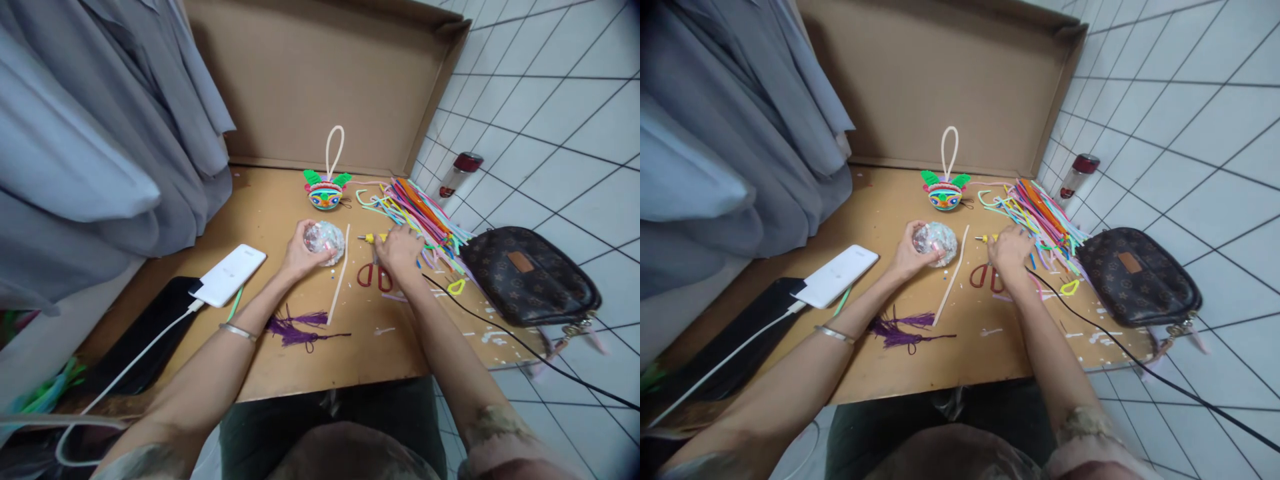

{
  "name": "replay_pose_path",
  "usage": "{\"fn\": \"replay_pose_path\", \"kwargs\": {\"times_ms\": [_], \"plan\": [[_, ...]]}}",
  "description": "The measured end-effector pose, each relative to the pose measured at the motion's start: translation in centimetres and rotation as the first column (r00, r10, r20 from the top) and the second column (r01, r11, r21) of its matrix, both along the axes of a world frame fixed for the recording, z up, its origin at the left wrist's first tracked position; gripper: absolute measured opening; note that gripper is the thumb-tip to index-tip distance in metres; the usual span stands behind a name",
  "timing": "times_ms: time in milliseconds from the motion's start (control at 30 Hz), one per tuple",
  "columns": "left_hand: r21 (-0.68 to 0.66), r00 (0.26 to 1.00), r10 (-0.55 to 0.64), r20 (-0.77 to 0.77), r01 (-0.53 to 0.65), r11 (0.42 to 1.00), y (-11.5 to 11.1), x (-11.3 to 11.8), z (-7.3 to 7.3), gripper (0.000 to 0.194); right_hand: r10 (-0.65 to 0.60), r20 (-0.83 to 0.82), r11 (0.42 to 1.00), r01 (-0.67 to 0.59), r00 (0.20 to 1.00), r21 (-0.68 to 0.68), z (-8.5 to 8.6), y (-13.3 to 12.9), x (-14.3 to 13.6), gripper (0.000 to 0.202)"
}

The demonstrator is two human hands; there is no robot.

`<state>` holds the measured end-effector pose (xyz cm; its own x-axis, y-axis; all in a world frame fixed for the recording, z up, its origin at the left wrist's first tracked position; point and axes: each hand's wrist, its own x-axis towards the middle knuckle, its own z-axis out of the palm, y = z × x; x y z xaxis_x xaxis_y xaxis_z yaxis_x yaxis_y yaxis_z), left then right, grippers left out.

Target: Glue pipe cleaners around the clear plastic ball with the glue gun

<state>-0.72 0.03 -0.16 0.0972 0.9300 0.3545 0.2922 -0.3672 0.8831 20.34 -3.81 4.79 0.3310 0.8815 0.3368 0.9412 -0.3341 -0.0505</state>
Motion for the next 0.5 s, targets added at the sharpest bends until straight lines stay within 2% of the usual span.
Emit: {"fn": "replay_pose_path", "kwargs": {"times_ms": [67, 133, 233, 333, 400, 500], "plan": [[-0.009, 1.000, -0.001, -0.010, 0.001, 1.000, 0.0, 0.0, 0.0, 0.074, -0.094, -0.005, 0.990, 0.093, 0.996, -0.102, -0.5, 0.3, 1.1, 0.054], [-0.010, 1.000, 0.003, -0.018, -0.003, 1.000, 0.1, 0.1, 0.0, 0.075, -0.129, -0.040, 0.978, 0.120, 0.991, -0.170, -1.4, 0.4, 2.0, 0.059], [0.003, 1.000, 0.002, -0.030, -0.002, 1.000, 0.1, 0.2, -0.1, 0.075, -0.137, -0.093, 0.977, 0.119, 0.986, -0.176, -2.7, 0.7, 2.9, 0.059], [0.005, 0.999, -0.020, -0.041, 0.020, 1.000, -0.1, 0.4, -0.1, 0.075, -0.166, -0.169, 0.978, 0.139, 0.972, -0.159, -3.1, 1.2, 3.6, 0.053], [-0.004, 0.998, -0.040, -0.041, 0.040, 0.999, -0.3, 0.5, 0.0, 0.075, -0.172, -0.217, 0.983, 0.154, 0.961, -0.096, -3.1, 1.4, 4.0, 0.049], [0.002, 0.998, -0.054, -0.037, 0.055, 0.999, -0.4, 0.5, 0.1, 0.074, -0.089, -0.287, 0.979, 0.136, 0.954, 0.149, -3.0, 1.4, 4.2, 0.048]]}}
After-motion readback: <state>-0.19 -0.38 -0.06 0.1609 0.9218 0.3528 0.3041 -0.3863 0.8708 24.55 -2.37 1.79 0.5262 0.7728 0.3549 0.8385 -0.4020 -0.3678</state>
